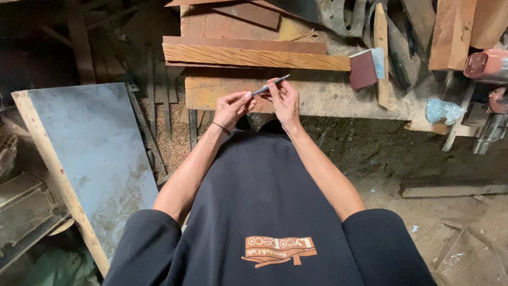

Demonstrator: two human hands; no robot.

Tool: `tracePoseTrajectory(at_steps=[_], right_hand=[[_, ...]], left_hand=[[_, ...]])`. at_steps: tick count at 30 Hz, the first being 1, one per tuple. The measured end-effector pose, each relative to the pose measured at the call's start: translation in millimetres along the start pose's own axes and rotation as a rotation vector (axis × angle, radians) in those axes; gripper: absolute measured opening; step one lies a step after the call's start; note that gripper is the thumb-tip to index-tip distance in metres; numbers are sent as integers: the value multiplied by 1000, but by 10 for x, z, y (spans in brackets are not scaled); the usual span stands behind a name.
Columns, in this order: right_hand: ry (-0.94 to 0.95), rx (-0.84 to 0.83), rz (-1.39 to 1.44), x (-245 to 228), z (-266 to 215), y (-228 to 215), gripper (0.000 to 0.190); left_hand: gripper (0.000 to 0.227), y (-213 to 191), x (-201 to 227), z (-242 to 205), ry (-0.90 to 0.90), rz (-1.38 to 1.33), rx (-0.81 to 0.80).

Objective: The person sands a small wooden plank with a sanding block, then marks it with a pen and cuts it with a hand saw. The person handles the plank and tools on a cluttered workbench.

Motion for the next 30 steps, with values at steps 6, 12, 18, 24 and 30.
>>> tracePoseTrajectory(at_steps=[6,12,18,24,30], right_hand=[[16,-29,27,25,89,97,19],[-63,19,-166,-176,92,232,36],[0,-253,-516,-117,129,1022,36],[-317,-383,-654,-78,188,1474,44],[3,-525,-1089,316,293,1535,80]], left_hand=[[27,-147,-66,41,-58,-43,20],[31,-69,-89,100,-52,317,-200],[37,-420,90,-92,-186,424,-150],[44,-1073,762,-391,25,798,149],[91,-1104,1303,-649,377,1289,466]])
Point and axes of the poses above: each hand's wrist, its own z-axis towards the middle knuckle, its own y-axis out of the palm, x = y × z, the point moved 8 cm from there along z, towards the middle knuckle, and after that the axes turned 5 degrees about -x, right-handed, at the moved point
